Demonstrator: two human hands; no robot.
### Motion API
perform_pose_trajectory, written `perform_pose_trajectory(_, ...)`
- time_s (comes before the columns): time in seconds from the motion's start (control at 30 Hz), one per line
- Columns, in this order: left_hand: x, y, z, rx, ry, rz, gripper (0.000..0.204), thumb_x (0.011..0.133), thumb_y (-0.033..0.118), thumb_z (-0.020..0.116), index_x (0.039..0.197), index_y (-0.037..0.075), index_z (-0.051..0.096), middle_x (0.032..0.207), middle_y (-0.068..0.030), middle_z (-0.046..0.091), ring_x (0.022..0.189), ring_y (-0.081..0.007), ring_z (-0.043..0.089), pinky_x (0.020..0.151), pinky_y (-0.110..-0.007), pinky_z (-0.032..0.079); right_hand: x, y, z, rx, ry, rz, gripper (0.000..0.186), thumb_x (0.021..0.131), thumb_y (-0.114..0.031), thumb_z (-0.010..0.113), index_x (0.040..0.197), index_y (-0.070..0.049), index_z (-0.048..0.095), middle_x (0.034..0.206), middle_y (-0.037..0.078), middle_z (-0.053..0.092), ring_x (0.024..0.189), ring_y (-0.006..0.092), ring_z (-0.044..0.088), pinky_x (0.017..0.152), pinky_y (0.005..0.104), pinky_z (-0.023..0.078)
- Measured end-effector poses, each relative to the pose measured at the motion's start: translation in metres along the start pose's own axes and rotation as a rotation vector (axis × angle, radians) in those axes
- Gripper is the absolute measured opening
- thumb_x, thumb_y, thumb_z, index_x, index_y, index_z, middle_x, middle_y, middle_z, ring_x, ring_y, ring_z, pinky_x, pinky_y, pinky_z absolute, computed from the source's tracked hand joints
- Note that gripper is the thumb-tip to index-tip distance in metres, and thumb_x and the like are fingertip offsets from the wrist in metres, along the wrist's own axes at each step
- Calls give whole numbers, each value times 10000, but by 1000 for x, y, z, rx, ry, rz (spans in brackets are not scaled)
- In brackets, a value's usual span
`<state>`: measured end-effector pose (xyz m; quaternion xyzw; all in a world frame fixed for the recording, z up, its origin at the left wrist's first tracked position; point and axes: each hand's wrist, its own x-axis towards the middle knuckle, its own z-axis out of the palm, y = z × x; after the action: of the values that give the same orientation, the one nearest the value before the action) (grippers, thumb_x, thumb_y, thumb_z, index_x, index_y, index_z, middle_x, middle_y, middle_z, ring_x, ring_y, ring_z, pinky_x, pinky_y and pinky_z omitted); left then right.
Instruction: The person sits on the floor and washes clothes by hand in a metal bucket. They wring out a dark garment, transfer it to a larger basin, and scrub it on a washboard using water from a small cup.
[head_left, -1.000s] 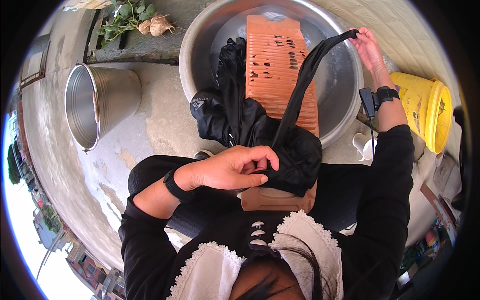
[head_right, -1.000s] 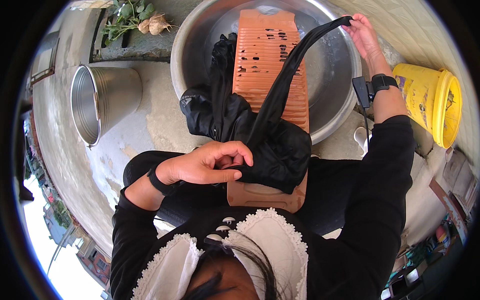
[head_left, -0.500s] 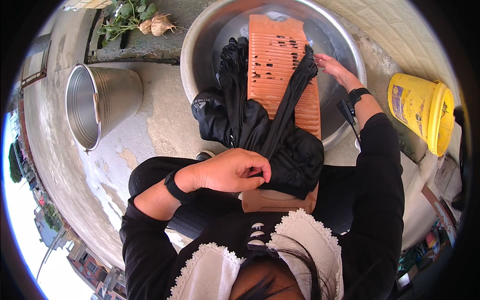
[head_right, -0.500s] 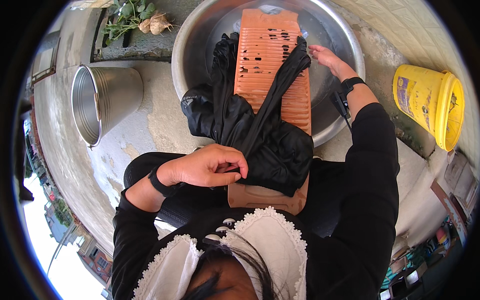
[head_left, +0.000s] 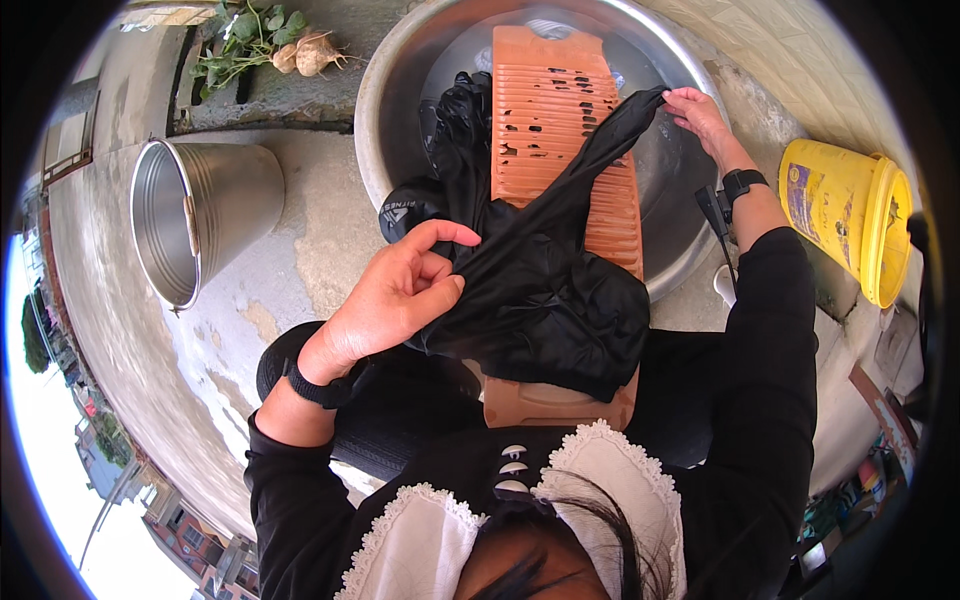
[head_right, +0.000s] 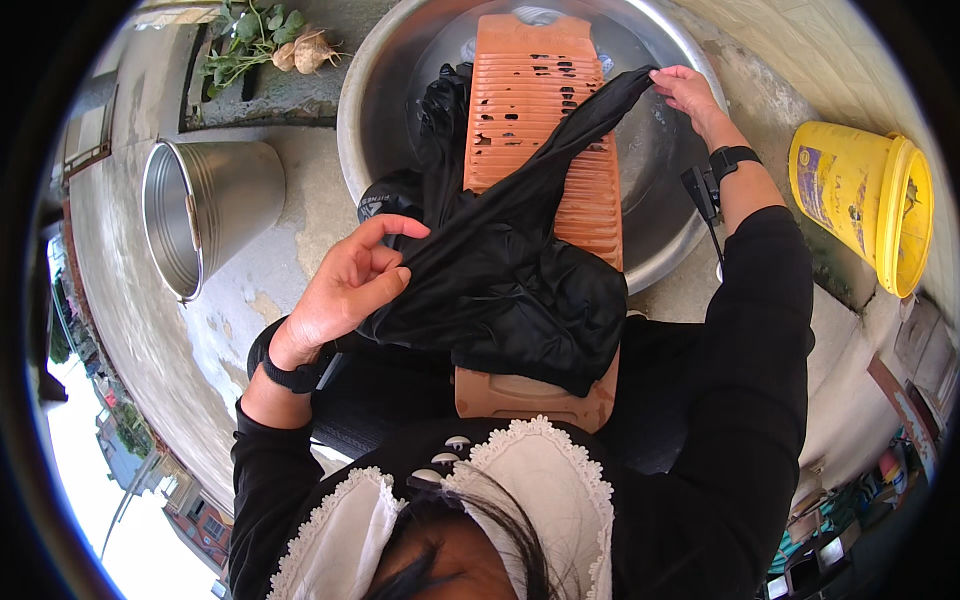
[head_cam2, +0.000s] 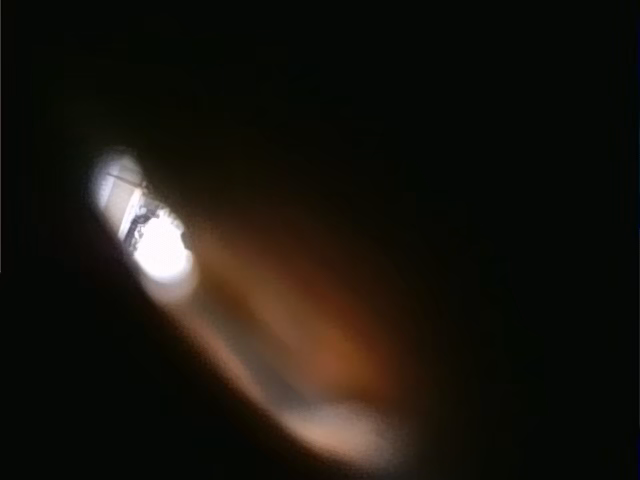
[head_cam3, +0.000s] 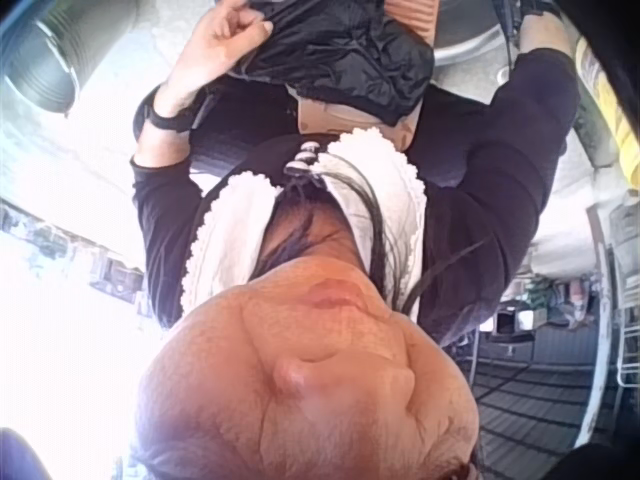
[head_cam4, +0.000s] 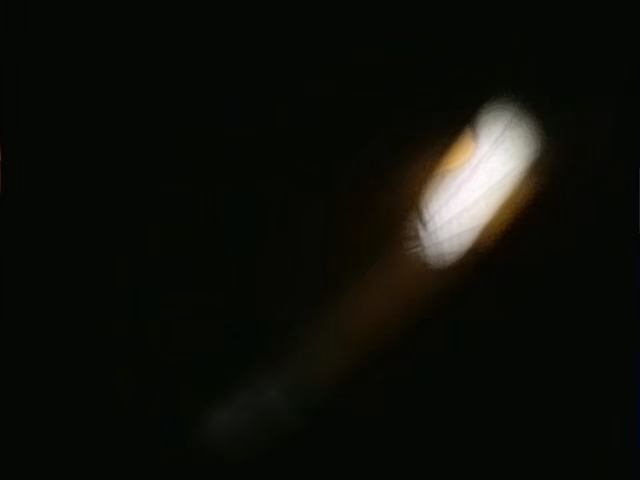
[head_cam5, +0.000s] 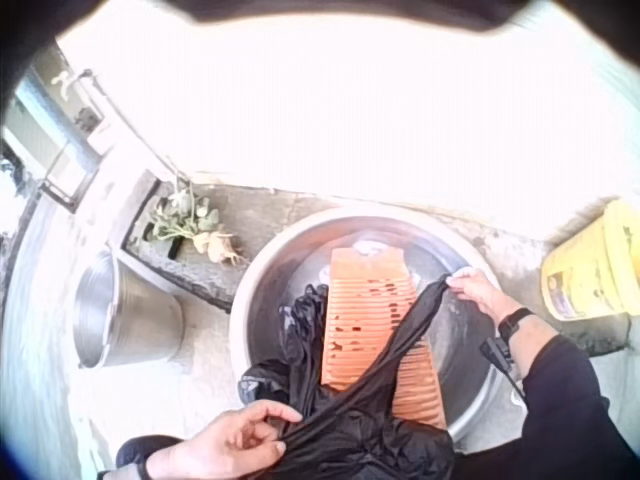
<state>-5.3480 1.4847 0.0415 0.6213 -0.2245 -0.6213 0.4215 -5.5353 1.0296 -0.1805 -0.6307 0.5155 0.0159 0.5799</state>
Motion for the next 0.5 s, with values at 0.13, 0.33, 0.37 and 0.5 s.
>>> perform_pose_trajectory(0.13,0,-2,-13,131,97,-101,170,946,96,614,1084,-2,594,633,106,463,591,21,369,524,-179,276,2,-18,-17,-130,83,-136,285,824,-386,766,902,-130,669,917,-19,670,874,109,619,834,273,457)
perform_pose_trajectory(0.33,8,-3,-16,231,470,483,73,968,104,607,939,39,620,977,49,546,811,-24,454,727,-188,382,-5,-38,-27,-209,69,-238,329,809,-422,777,805,-120,648,812,-57,623,773,64,555,742,241,440)
perform_pose_trajectory(0.37,9,-3,-17,93,495,436,89,980,122,590,948,44,618,950,54,540,812,-26,460,746,-188,385,-7,-41,-27,-188,74,-257,323,824,-422,763,811,-123,643,807,-59,619,769,61,552,740,237,438)
perform_pose_trajectory(0.5,16,-8,-25,-250,711,332,156,1023,201,517,990,79,608,942,60,554,838,-23,478,817,-196,405,-17,-46,-22,-16,-29,-229,282,890,-411,692,852,-139,628,791,-67,599,749,50,535,722,227,427)
